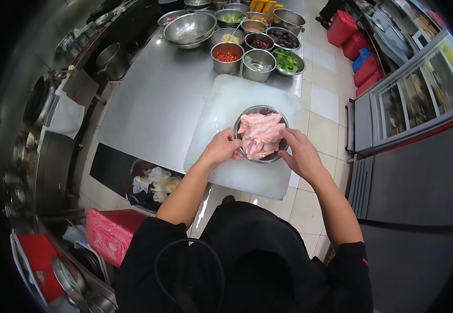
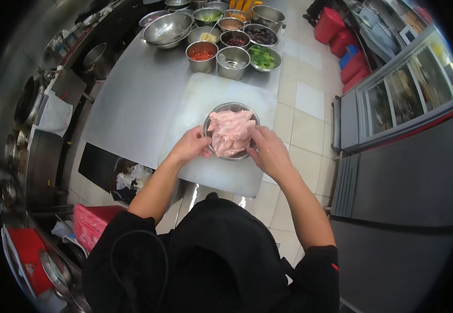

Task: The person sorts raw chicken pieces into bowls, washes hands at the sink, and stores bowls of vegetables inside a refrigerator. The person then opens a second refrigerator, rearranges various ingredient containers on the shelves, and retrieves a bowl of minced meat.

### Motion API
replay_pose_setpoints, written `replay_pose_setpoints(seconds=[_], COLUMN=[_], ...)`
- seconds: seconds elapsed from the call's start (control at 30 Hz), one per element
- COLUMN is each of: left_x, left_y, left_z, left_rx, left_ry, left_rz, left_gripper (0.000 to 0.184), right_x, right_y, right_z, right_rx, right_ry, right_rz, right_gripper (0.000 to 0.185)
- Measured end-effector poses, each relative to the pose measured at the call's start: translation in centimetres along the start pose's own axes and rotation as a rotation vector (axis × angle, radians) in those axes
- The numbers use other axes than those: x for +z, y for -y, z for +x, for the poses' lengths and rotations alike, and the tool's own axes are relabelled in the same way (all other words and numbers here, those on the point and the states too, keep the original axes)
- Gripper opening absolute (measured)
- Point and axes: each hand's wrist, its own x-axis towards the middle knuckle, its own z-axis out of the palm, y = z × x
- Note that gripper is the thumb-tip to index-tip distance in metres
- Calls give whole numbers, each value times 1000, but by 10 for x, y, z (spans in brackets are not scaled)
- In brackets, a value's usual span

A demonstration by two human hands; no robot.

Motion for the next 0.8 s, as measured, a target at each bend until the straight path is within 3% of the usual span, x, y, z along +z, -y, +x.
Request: replay_pose_setpoints(seconds=[0.1,0.37,0.47,0.57,0.67,0.8], left_x=[-12,-8,-10,-12,-7,-5], left_y=[-6,-3,0,-1,0,6], left_z=[9,5,5,2,2,2], left_rx=[71,64,49,-12,-28,-47], left_ry=[-4,29,32,28,-7,-57], left_rz=[13,-5,-76,-89,-138,-217], left_gripper=[19,19,19,13,15,15], right_x=[1,16,39,28,24,27], right_y=[16,33,14,20,22,21], right_z=[34,56,55,54,51,49], right_rx=[-67,-97,-179,-80,-57,-124], right_ry=[-35,134,-8,132,91,-38], right_rz=[-66,-290,-343,-318,-289,-191], right_gripper=[65,70,65,57,39,50])
